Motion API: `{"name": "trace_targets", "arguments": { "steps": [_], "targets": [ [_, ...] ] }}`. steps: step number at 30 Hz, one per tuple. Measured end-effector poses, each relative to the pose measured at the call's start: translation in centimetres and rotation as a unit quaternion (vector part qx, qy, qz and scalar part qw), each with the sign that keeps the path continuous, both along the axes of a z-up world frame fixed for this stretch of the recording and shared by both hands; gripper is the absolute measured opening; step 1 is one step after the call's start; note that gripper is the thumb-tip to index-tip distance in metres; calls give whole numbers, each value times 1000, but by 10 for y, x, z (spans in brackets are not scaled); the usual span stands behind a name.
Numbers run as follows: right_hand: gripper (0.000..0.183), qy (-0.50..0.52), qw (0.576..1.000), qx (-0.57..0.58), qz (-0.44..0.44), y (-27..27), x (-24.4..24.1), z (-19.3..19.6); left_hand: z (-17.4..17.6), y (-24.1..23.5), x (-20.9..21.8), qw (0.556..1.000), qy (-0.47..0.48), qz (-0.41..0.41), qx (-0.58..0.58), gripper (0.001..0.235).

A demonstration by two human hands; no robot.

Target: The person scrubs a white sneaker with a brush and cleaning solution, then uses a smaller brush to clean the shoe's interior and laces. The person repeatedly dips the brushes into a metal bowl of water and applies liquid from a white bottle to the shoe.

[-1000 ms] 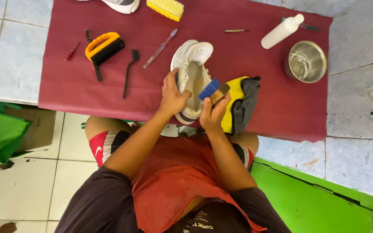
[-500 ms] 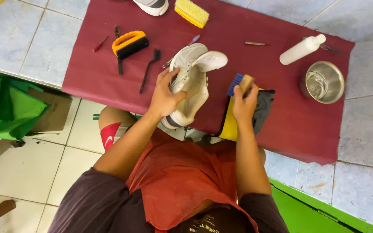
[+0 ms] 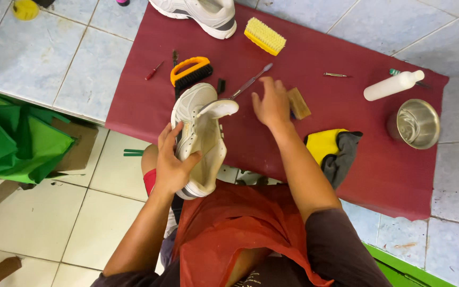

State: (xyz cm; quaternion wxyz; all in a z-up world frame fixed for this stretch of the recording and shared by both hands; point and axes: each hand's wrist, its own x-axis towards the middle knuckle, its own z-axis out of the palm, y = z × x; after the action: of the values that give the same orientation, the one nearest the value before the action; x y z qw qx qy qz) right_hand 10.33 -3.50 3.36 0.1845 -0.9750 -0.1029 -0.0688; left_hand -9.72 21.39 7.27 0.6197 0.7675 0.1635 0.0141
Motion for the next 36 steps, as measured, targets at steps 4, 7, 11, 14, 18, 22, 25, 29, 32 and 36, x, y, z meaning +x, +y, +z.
{"name": "trace_targets", "arguments": {
  "steps": [4,7,11,14,18,22,25,29,32,36],
  "targets": [
    [15,121,990,61,-28,61,11,-7,4,18,-7,999,-11,29,-16,88],
    [41,202,977,72,13,97,-2,-12,-8,32,-13,996,-43,71,-23,89],
    [44,268,963,5,17,116,-11,-19,-21,44,-19,993,-52,92,-51,91],
    [31,266,963,40,-4,93,-12,-23,-35,47,-20,993,-53,87,-58,92],
    [24,274,859,432,-11,29,-26,-26,-41,41,-15,995,-57,75,-45,91],
    [22,288,697,654,-56,-31,-51,-15,-40,20,-1,997,-54,45,29,91],
    [23,304,556,773,22,-70,-77,-6,-31,-7,19,998,-57,17,-24,89],
    [29,316,424,847,54,-99,-105,-8,-32,-41,47,995,-73,-52,-46,85],
    [31,299,438,847,40,-115,-116,-12,-45,-60,73,987,-63,-108,-96,75],
    [31,276,468,839,28,-128,-125,-3,-58,-90,90,984,-50,-161,-61,69]
  ]
}}
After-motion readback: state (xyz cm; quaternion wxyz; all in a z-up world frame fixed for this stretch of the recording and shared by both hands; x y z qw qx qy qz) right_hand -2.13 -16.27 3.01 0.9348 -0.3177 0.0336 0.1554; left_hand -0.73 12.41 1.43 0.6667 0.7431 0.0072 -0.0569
